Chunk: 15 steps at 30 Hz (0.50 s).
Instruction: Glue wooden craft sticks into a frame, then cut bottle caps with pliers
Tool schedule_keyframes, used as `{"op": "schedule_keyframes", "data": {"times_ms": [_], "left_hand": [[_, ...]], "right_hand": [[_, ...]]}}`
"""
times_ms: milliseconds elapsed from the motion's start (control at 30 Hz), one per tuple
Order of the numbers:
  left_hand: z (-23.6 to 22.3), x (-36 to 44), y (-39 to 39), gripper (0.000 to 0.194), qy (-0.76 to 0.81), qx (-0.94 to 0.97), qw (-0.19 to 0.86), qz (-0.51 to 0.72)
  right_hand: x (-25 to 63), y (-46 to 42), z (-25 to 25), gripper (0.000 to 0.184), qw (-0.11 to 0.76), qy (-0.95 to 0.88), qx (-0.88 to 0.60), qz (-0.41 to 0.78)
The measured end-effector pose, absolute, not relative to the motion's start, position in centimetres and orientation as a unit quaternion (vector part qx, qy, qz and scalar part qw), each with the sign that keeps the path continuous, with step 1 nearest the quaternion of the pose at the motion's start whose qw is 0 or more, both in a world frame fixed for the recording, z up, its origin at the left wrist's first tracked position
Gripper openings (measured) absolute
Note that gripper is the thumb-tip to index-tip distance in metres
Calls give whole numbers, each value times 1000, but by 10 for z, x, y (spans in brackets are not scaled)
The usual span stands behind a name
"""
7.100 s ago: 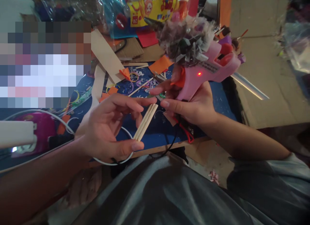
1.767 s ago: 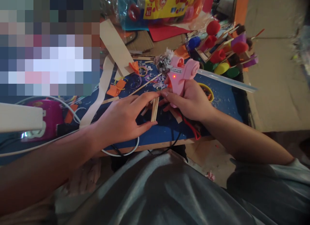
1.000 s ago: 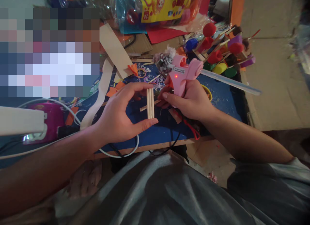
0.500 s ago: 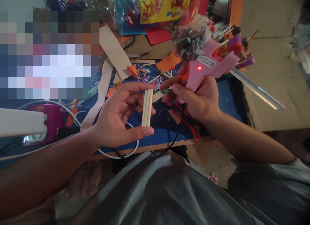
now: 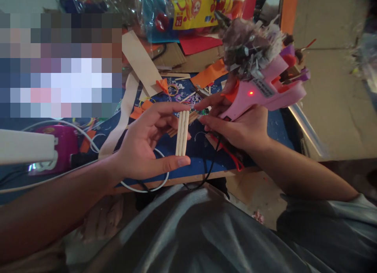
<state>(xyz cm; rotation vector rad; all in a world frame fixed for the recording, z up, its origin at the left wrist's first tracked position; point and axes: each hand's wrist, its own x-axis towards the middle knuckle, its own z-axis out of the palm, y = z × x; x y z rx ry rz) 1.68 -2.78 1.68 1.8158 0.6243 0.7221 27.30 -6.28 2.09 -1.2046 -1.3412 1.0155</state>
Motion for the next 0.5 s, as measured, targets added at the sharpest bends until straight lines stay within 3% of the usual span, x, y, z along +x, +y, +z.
{"op": "schedule_keyframes", "data": {"times_ms": [500], "left_hand": [[19, 25, -28, 76, 203, 773, 504, 327]], "right_hand": [[276, -61, 21, 49, 494, -547, -489, 466]]}}
